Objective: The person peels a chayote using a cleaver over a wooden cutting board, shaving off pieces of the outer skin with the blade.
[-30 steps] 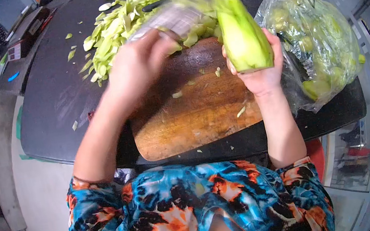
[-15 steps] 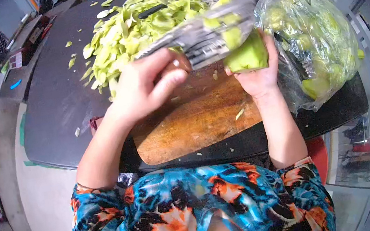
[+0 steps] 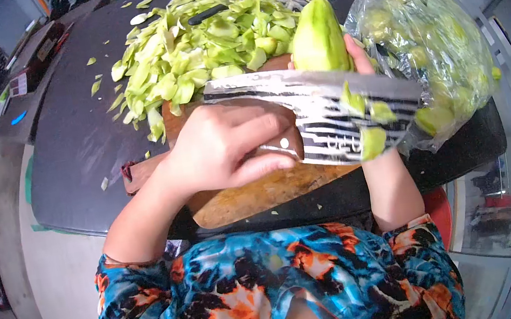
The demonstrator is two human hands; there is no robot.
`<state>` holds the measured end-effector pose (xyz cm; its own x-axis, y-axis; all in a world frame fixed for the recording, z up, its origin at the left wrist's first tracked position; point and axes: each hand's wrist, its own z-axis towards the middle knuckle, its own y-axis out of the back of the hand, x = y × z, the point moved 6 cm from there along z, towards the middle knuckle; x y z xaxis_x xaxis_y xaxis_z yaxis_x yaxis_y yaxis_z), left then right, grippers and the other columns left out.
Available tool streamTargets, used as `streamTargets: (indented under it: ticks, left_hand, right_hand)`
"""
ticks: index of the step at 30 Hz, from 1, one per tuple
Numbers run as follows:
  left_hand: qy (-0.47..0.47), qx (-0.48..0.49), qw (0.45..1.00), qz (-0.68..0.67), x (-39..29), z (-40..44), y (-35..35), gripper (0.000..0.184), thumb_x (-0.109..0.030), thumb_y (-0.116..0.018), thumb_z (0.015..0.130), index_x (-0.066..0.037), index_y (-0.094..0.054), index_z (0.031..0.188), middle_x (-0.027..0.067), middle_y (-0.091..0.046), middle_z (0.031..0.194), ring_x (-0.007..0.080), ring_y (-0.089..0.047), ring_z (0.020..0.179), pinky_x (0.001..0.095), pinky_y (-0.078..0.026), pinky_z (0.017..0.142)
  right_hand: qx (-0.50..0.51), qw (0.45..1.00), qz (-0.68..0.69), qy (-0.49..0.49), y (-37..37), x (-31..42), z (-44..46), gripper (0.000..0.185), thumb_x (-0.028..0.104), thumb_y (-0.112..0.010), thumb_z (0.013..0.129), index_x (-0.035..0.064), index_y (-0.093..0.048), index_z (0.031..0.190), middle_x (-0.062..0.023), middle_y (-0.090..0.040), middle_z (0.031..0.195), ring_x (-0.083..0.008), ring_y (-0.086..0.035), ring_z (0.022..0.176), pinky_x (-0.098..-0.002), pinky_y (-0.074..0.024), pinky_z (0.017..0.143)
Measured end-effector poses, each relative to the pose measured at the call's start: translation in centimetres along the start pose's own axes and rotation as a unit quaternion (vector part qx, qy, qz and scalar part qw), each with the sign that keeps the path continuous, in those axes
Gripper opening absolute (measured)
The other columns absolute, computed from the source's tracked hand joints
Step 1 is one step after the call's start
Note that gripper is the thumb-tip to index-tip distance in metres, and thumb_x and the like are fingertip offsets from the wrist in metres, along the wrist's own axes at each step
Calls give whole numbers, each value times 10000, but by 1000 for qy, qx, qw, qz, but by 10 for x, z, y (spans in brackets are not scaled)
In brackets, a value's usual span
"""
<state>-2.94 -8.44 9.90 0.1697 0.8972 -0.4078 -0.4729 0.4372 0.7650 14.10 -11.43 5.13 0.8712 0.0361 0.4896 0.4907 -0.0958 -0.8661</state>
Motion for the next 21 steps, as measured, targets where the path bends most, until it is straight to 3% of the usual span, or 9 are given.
streamTargets:
  ticks: [1,6,9,12,16,21]
  left_hand:
    - [-10,20,1000,7,-2,0,-4,371,-356,-716,802,-37,-625,967,123,-634,824,319,-640,715,379,-516,631]
    - [-10,49,999,4,0,-2,-19,369,-354,-730,780,-41,-623,944,107,-628,805,308,-633,692,386,-507,604]
    - [-12,38,999,22,-1,-1,-15,367,-350,-733,775,-44,-625,947,102,-625,797,308,-630,688,383,-507,603]
    - [-23,2,999,29,-5,1,-8,373,-348,-741,765,-46,-626,951,105,-622,800,310,-627,684,377,-505,600]
    - [-21,-29,998,50,-7,2,-5,378,-349,-748,754,-46,-623,942,107,-617,802,311,-623,679,374,-499,591]
    - [-26,-46,998,42,-10,6,-8,381,-348,-750,747,-44,-619,935,103,-603,781,307,-617,667,381,-491,582]
  right_hand:
    - [47,998,-23,38,9,7,11,576,497,-451,934,20,-558,1239,-197,-645,1113,-290,-655,981,-420,-551,837]
    - [44,997,35,53,2,10,8,675,540,-406,945,-1,-436,1347,-252,-552,1241,-312,-643,966,-446,-558,820]
    - [39,997,-27,65,2,11,7,574,530,-475,925,50,-546,1232,-194,-635,1117,-307,-653,961,-440,-557,838]
    - [43,995,-64,62,8,13,6,610,563,-492,905,44,-553,1219,-208,-628,1115,-312,-643,979,-446,-557,830]
    - [-37,998,17,48,-5,-2,-2,731,666,-517,839,28,-562,1193,-198,-646,1053,-290,-657,932,-424,-556,823]
    - [22,999,32,13,4,-4,5,775,685,-454,855,12,-542,1230,-207,-632,1095,-304,-646,960,-417,-541,842]
